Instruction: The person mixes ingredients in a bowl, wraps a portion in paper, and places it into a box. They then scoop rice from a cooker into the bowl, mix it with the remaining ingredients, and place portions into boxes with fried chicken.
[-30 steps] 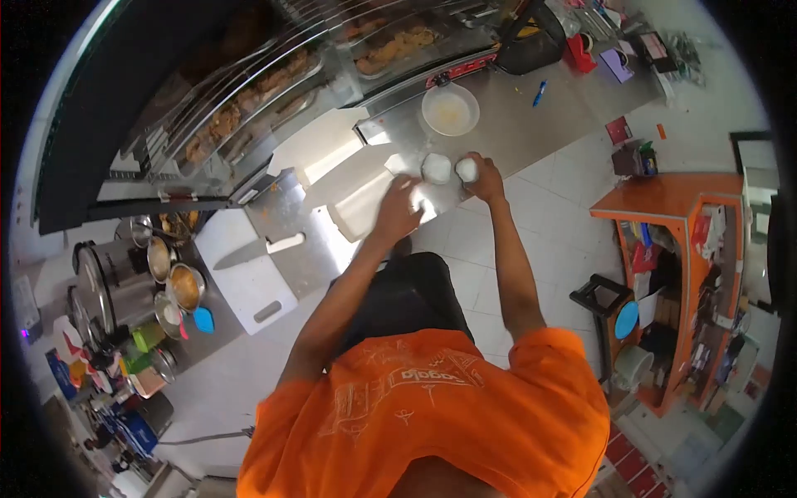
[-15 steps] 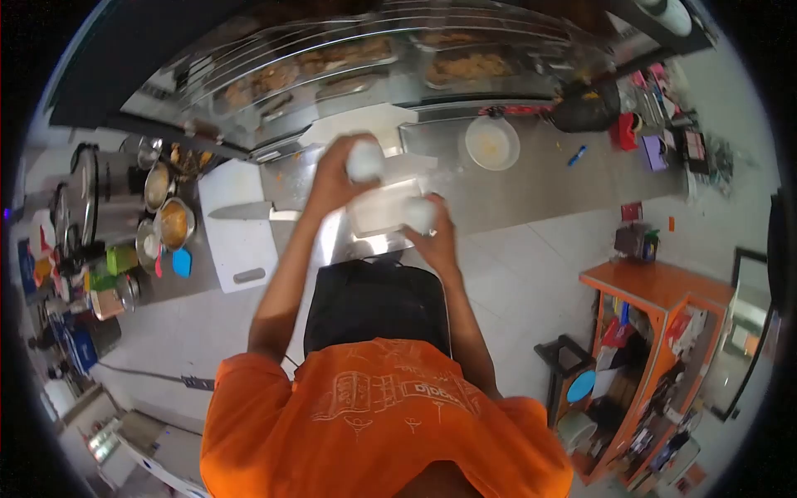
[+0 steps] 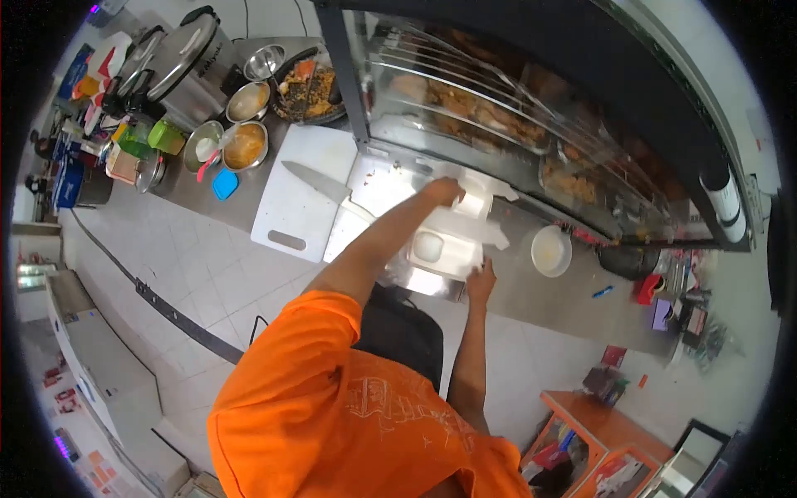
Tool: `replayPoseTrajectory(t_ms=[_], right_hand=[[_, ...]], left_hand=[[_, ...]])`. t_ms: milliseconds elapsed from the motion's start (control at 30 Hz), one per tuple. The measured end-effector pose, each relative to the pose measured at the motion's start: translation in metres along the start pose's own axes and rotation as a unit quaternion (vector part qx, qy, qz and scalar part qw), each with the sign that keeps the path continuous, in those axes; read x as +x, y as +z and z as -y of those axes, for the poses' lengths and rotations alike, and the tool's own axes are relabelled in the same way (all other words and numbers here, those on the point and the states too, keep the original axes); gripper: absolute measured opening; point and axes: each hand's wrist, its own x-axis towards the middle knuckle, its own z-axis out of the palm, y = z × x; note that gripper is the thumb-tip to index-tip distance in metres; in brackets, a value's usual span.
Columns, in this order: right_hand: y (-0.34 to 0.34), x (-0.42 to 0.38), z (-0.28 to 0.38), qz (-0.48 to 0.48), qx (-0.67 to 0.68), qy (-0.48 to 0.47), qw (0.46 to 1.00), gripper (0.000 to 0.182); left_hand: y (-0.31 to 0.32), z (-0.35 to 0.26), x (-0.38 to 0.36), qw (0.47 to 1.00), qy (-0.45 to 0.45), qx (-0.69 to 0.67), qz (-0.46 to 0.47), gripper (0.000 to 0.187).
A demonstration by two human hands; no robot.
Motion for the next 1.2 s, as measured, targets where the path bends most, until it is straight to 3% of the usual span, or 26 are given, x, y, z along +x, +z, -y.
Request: replayPoseTrajectory(t_ms=[67, 133, 233, 300, 367, 433, 467, 500, 533, 567, 600, 633, 667, 700, 733, 767, 800, 833, 900, 933, 1000, 1033, 1067, 1100, 1167, 1200], right_hand=[[-0.019, 0.002, -0.020, -0.049, -0.027, 0.006, 0.998, 0.038], [-0.047, -0.001, -0.057, -0.125, -0.161, -0.114, 0.972, 0.041], [-0.083, 0.018, -0.116, -0.155, -0.203, 0.017, 0.967, 0.041], [-0.106, 0.027, -0.134, -0.151, -0.169, 0.030, 0.974, 0.035], [-0.110, 0.026, -0.106, -0.169, -0.122, 0.019, 0.978, 0.031], [-0.108, -0.002, -0.014, -0.367, -0.259, 0.015, 0.893, 0.025], [-0.081, -0.016, 0.032, -0.294, -0.078, 0.016, 0.952, 0.022], [-0.042, -0.036, 0.076, -0.209, 0.103, 0.017, 0.972, 0.020], [0.010, -0.050, 0.104, -0.106, 0.210, -0.079, 0.969, 0.018], [0.080, -0.066, 0.129, -0.004, 0.396, -0.063, 0.916, 0.017], [0.109, -0.067, 0.235, 0.113, 0.286, -0.059, 0.950, 0.016], [0.155, -0.047, 0.276, 0.137, 0.220, -0.255, 0.932, 0.021], [0.182, -0.023, 0.342, 0.136, 0.235, -0.224, 0.936, 0.020], [0.217, 0.015, 0.391, 0.063, 0.188, -0.259, 0.945, 0.017], [0.245, 0.066, 0.434, -0.008, 0.250, -0.338, 0.907, 0.019], [0.258, 0.113, 0.473, 0.021, 0.199, -0.219, 0.955, 0.026], [0.294, 0.170, 0.484, -0.108, 0.061, -0.247, 0.961, 0.041], [0.314, 0.211, 0.497, -0.161, -0.031, -0.201, 0.966, 0.060], [0.346, 0.275, 0.509, -0.103, -0.105, -0.100, 0.984, 0.068], [0.351, 0.290, 0.515, -0.052, -0.118, -0.097, 0.987, 0.058], [0.342, 0.300, 0.524, -0.003, 0.016, -0.285, 0.958, 0.050], [0.339, 0.293, 0.528, -0.003, 0.011, -0.284, 0.959, 0.050], [0.336, 0.284, 0.532, 0.066, 0.142, -0.283, 0.946, 0.038], [0.329, 0.267, 0.539, 0.134, 0.271, -0.273, 0.913, 0.028], [0.293, 0.204, 0.568, 0.249, 0.492, -0.145, 0.822, 0.022], [0.285, 0.182, 0.573, 0.254, 0.507, -0.140, 0.812, 0.023]], left_hand=[[-0.015, -0.022, -0.027, 0.998, -0.051, -0.020, -0.012, 0.041], [0.011, -0.006, -0.031, 0.996, -0.002, 0.024, -0.081, 0.043], [-0.020, -0.007, -0.034, 0.992, -0.033, -0.125, -0.007, 0.045], [-0.042, 0.002, -0.063, 0.974, 0.076, -0.208, -0.052, 0.035], [-0.098, -0.009, -0.145, 0.939, 0.123, -0.315, -0.065, 0.023], [-0.113, 0.008, -0.211, 0.906, 0.149, -0.383, -0.099, 0.015], [-0.116, 0.026, -0.242, 0.894, 0.158, -0.399, -0.125, 0.013], [-0.112, 0.042, -0.270, 0.850, 0.121, -0.498, -0.123, 0.012], [-0.106, 0.057, -0.296, 0.794, 0.083, -0.591, -0.117, 0.010], [-0.102, 0.070, -0.320, 0.771, 0.009, -0.627, -0.112, 0.010], [-0.100, 0.081, -0.339, 0.741, -0.065, -0.659, -0.108, 0.010], [-0.103, 0.090, -0.353, 0.742, -0.062, -0.659, -0.105, 0.010], [-0.109, 0.100, -0.368, 0.734, -0.119, -0.660, -0.112, 0.012], [-0.112, 0.109, -0.384, 0.724, -0.177, -0.657, -0.116, 0.015], [-0.112, 0.118, -0.397, 0.709, -0.150, -0.676, -0.133, 0.015], [-0.121, 0.122, -0.409, 0.693, -0.146, -0.688, -0.154, 0.015], [-0.129, 0.123, -0.418, 0.677, -0.143, -0.700, -0.176, 0.015], [-0.124, 0.130, -0.425, 0.693, -0.129, -0.674, -0.219, 0.017], [-0.120, 0.142, -0.439, 0.725, -0.129, -0.618, -0.276, 0.018], [-0.121, 0.149, -0.444, 0.727, -0.131, -0.617, -0.272, 0.018], [-0.124, 0.154, -0.450, 0.731, -0.181, -0.580, -0.311, 0.016], [-0.130, 0.156, -0.449, 0.722, -0.195, -0.570, -0.341, 0.014], [-0.134, 0.162, -0.441, 0.718, -0.192, -0.574, -0.344, 0.014], [-0.137, 0.168, -0.432, 0.724, -0.186, -0.529, -0.401, 0.015], [-0.154, 0.185, -0.409, 0.728, -0.170, -0.443, -0.495, 0.018], [-0.167, 0.193, -0.392, 0.725, -0.161, -0.405, -0.533, 0.021]])
